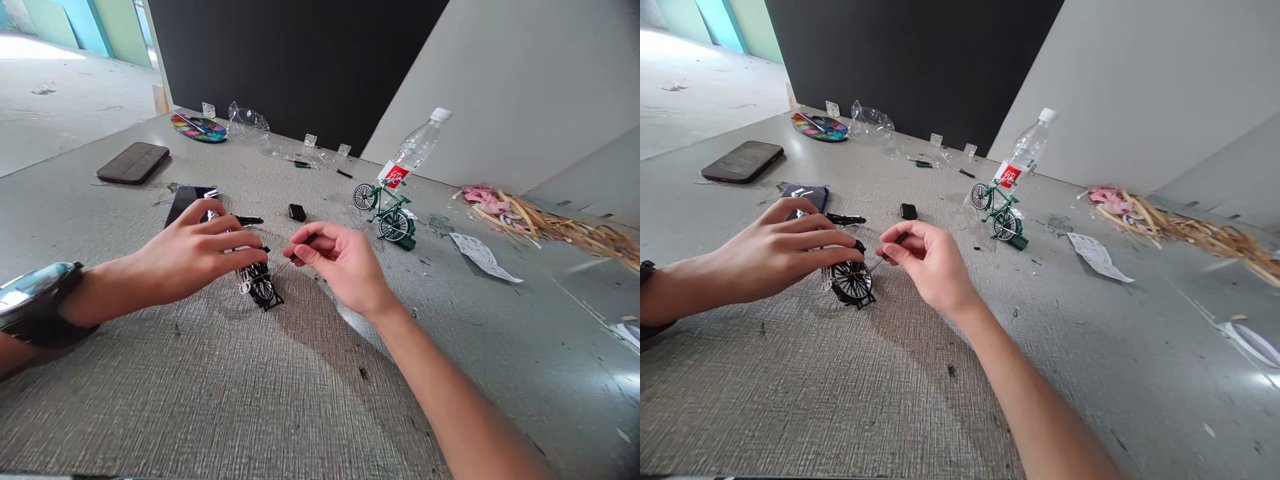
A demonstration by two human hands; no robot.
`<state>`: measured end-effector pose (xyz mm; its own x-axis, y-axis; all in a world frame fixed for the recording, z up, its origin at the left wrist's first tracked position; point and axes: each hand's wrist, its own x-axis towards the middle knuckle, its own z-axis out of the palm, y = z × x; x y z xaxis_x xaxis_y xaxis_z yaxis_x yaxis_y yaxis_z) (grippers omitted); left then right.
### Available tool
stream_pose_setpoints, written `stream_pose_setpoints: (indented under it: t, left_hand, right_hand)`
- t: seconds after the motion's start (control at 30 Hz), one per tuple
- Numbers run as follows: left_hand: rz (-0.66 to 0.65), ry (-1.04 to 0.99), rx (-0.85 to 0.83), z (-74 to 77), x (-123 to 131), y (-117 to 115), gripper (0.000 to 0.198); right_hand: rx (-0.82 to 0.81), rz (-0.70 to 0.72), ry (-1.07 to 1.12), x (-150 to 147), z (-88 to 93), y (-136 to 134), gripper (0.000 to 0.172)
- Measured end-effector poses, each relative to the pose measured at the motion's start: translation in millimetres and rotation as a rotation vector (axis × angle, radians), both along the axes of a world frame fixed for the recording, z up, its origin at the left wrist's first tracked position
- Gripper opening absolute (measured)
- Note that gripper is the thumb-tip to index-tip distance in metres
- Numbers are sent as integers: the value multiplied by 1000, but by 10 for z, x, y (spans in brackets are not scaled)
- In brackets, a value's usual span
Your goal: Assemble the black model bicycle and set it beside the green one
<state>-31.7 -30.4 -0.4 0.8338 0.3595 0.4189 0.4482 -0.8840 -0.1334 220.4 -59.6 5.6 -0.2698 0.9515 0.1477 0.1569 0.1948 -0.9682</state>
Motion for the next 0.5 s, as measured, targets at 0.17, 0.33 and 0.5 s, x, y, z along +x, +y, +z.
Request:
stream_pose_setpoints:
  t: [0.17, 0.33, 0.5]
  left_hand:
    - [-5, 16, 21, 7, 2, -2, 34]
    - [-7, 26, 43, 6, 7, 0, 32]
    - [-5, 25, 62, 5, 9, -4, 35]
  right_hand:
    - [51, -14, -66, 26, 38, -12, 24]
    - [96, -18, -131, 61, 71, -23, 27]
    - [133, -5, -277, 120, 88, -9, 23]
